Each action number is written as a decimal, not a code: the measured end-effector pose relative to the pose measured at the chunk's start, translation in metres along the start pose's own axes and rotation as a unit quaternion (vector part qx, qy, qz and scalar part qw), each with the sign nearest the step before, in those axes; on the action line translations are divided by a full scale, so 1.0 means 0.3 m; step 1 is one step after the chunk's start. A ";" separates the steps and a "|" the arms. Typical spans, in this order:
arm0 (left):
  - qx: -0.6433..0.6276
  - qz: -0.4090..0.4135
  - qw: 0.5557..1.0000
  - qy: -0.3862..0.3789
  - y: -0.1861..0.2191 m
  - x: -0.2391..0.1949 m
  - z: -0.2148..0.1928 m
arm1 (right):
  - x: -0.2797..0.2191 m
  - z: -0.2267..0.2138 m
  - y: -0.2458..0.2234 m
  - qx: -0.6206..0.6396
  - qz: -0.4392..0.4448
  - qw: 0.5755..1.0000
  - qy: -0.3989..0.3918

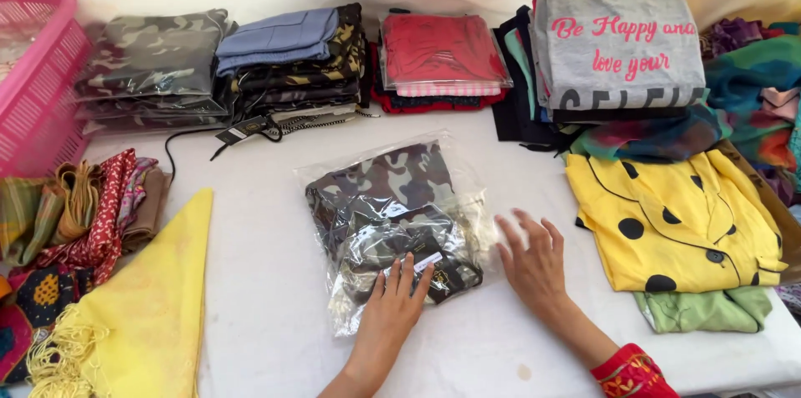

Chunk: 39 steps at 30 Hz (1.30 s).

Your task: The person folds a camouflage-patterned garment and places it into a clear plastic bag, then seals the bag and sets it aside. They repeat this process with a second camouflage garment and then with a blue garment, folding each item before packaging it.

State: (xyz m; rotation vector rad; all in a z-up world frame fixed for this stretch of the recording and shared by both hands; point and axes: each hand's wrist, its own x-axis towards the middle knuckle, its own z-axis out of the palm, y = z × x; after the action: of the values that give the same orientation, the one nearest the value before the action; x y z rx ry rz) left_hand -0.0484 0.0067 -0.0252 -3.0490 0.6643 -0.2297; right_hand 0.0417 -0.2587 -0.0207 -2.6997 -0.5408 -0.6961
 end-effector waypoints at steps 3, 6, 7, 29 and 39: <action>0.101 0.025 0.995 0.015 -0.023 0.005 0.076 | -0.017 0.014 -0.026 -0.103 -0.214 0.971 0.009; 0.160 0.046 0.983 0.071 -0.060 0.025 0.109 | 0.029 -0.052 -0.150 -0.010 -0.315 0.948 -0.044; 0.158 0.054 0.983 0.082 -0.073 0.031 0.109 | 0.052 -0.081 -0.206 0.055 -0.342 0.936 -0.062; -0.097 -0.257 0.942 0.194 -0.379 -0.176 0.026 | 0.123 0.097 -0.154 -0.023 -0.352 0.935 0.036; -0.609 -0.211 0.700 0.306 -0.465 -0.118 0.143 | 0.503 -0.230 -0.181 0.460 -0.017 0.884 -0.079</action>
State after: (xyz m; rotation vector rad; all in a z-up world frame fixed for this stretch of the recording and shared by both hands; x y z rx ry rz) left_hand -0.0164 0.1475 -0.0666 -4.3985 -0.0638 -1.3777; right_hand 0.1135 -0.1941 0.1248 -1.8430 -0.7253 -0.1332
